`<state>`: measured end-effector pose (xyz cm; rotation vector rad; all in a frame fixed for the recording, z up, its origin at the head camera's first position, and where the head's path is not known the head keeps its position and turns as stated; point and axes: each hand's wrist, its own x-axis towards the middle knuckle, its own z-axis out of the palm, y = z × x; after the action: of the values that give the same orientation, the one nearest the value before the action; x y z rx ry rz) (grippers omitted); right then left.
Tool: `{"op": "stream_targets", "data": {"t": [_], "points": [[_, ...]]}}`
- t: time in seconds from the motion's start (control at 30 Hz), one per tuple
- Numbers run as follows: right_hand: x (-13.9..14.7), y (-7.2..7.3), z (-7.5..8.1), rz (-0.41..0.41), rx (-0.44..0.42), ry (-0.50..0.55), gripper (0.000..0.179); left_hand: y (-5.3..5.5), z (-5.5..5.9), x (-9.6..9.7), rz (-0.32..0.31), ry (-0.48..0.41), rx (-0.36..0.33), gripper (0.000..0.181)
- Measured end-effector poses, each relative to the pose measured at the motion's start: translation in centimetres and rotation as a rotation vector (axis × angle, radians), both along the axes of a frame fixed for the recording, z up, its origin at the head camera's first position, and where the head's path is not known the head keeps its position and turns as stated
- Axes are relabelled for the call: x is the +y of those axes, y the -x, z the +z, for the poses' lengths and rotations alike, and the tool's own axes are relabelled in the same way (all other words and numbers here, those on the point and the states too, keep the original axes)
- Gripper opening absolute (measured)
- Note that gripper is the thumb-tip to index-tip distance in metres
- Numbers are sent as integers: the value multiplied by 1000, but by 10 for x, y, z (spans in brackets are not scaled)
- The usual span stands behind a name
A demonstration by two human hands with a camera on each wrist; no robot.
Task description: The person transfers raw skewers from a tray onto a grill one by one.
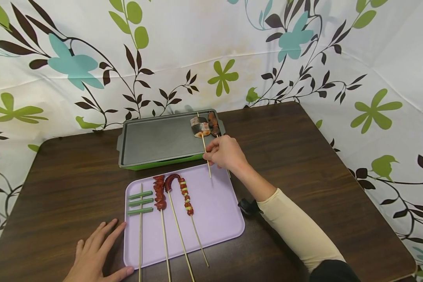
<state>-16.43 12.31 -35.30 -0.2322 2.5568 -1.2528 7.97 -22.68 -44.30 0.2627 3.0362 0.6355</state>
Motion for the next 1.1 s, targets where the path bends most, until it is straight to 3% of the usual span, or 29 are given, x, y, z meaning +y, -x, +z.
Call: {"op": "stream_targets", "data": {"t": [0.37,0.67,0.8,0.97,1.1], "points": [[3,-5,2,11,7,0,18,-1,1,1,9,-6,-9,103],[12,-24,10,-1,29,15,18,1,6,2,23,-5,-48,104],[16,-41,13,2,42,47,16,1,6,1,22,-6,-56,105],[19,-73,13,31,88,71,10,2,6,0,14,-9,-47,105],[15,-101,9,118,123,31,7,2,6,0,17,-2,-48,105]]}}
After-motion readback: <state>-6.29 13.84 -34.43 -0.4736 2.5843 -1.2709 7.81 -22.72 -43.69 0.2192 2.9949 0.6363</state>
